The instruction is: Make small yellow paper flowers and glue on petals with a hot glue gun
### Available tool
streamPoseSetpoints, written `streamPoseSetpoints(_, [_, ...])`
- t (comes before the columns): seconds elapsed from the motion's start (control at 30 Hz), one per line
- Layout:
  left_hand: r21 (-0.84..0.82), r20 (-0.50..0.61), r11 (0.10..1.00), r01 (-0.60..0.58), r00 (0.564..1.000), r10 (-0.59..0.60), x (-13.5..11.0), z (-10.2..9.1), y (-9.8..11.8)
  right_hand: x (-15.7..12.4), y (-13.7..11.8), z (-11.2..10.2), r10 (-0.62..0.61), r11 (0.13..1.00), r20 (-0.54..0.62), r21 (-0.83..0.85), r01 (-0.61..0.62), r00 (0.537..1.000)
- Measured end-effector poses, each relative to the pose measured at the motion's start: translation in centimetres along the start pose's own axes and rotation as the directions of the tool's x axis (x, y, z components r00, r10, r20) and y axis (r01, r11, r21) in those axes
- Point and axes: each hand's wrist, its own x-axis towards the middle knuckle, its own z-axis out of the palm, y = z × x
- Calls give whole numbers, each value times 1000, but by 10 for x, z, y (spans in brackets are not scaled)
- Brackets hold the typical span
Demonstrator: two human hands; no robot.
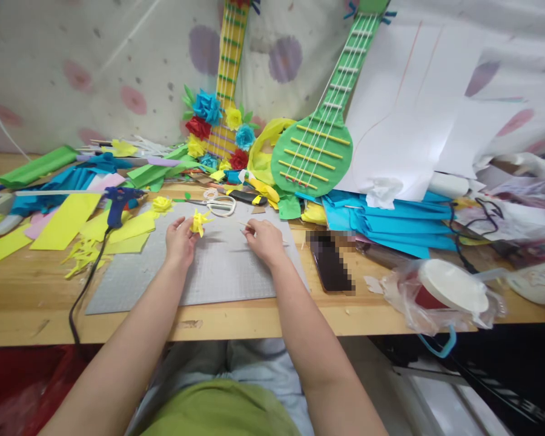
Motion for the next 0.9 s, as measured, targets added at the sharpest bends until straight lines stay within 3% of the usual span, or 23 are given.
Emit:
streamPoseSetpoints(0.1, [82,91,995,-56,995,49,-3,1,-5,-3,-10,4,-16,996,-63,91,21,998])
streamPoseSetpoints(0.27, [143,344,983,-115,937,59,-17,8,-14,-9,-26,17,-133,982,-62,124,140,989])
streamPoseSetpoints(0.43, [2,372,996,87,925,-82,-22,12,-12,-8,-23,21,30,992,-129,128,-14,991])
streamPoseSetpoints(0.53, [12,375,978,208,906,-197,-22,12,-12,-7,-20,21,87,986,-144,151,-65,986])
streamPoseSetpoints(0.77, [72,362,957,280,887,-287,-29,12,-10,-6,-22,19,152,986,-170,96,-137,974])
streamPoseSetpoints(0.9, [102,437,905,412,799,-413,-33,11,-5,-6,-22,18,191,981,-192,68,-181,963])
